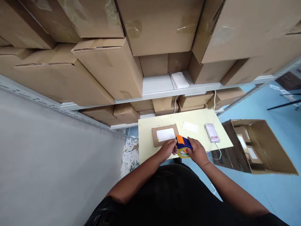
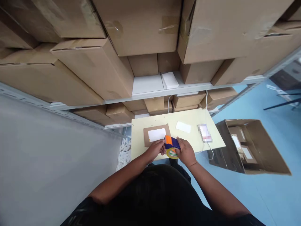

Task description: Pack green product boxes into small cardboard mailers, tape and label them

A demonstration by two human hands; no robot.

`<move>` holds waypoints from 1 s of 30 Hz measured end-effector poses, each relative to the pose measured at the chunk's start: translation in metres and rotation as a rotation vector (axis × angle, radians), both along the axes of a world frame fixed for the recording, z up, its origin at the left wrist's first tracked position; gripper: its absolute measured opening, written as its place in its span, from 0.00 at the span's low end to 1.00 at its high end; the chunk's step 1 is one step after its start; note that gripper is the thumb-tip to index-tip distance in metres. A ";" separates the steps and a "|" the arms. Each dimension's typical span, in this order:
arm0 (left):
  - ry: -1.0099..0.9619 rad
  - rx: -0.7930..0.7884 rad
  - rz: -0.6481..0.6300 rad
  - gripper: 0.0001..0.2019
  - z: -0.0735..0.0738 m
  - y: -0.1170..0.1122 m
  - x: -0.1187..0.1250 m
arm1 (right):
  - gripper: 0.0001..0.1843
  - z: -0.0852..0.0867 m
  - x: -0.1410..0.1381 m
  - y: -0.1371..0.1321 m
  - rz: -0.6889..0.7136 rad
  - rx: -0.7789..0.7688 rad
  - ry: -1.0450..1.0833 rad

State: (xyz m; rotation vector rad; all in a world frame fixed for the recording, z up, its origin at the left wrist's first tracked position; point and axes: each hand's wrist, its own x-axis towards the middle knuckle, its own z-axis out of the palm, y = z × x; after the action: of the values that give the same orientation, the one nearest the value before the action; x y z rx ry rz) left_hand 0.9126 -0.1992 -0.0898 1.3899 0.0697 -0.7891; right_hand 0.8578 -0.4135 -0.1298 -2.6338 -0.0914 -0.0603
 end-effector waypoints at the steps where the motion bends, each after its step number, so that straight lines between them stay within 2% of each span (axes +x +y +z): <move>1: 0.020 -0.044 -0.014 0.24 -0.002 0.003 -0.003 | 0.36 0.005 -0.009 0.007 -0.036 0.006 0.020; 3: 0.042 -0.076 -0.069 0.20 -0.005 0.007 -0.008 | 0.37 0.012 -0.026 0.015 -0.107 0.049 0.047; 5: 0.026 0.004 -0.137 0.16 -0.007 0.007 -0.010 | 0.37 0.017 -0.040 0.017 -0.163 0.111 0.071; 8: -0.144 0.275 -0.273 0.15 -0.006 -0.004 -0.008 | 0.36 0.017 -0.054 0.008 -0.220 0.151 0.098; 13: -0.710 0.777 -0.455 0.17 -0.007 -0.038 0.003 | 0.33 0.002 -0.056 -0.019 -0.287 0.121 0.116; 15: -0.750 0.874 -0.473 0.17 -0.010 -0.056 0.011 | 0.33 -0.007 -0.051 -0.031 -0.294 0.136 0.142; 17: -0.656 0.893 -0.467 0.17 -0.014 -0.074 0.021 | 0.33 -0.014 -0.044 -0.045 -0.296 0.162 0.175; 19: -0.532 0.848 -0.491 0.17 -0.015 -0.089 0.033 | 0.33 -0.019 -0.036 -0.060 -0.302 0.183 0.207; 23: -0.487 0.722 -0.647 0.15 -0.015 -0.109 0.057 | 0.35 -0.024 -0.024 -0.087 -0.281 0.194 0.267; 26: -0.527 0.799 -0.704 0.15 -0.017 -0.124 0.071 | 0.37 -0.028 -0.018 -0.099 -0.237 0.192 0.324; 30: -0.466 0.874 -0.760 0.14 -0.029 -0.144 0.085 | 0.37 -0.039 -0.016 -0.111 -0.252 0.184 0.375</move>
State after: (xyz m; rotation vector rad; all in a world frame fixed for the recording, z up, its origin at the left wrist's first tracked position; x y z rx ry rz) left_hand 0.9977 -0.3432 -0.1187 2.4685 -0.5713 -1.0845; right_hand 0.8421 -0.5245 -0.1684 -2.4129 0.3560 0.3228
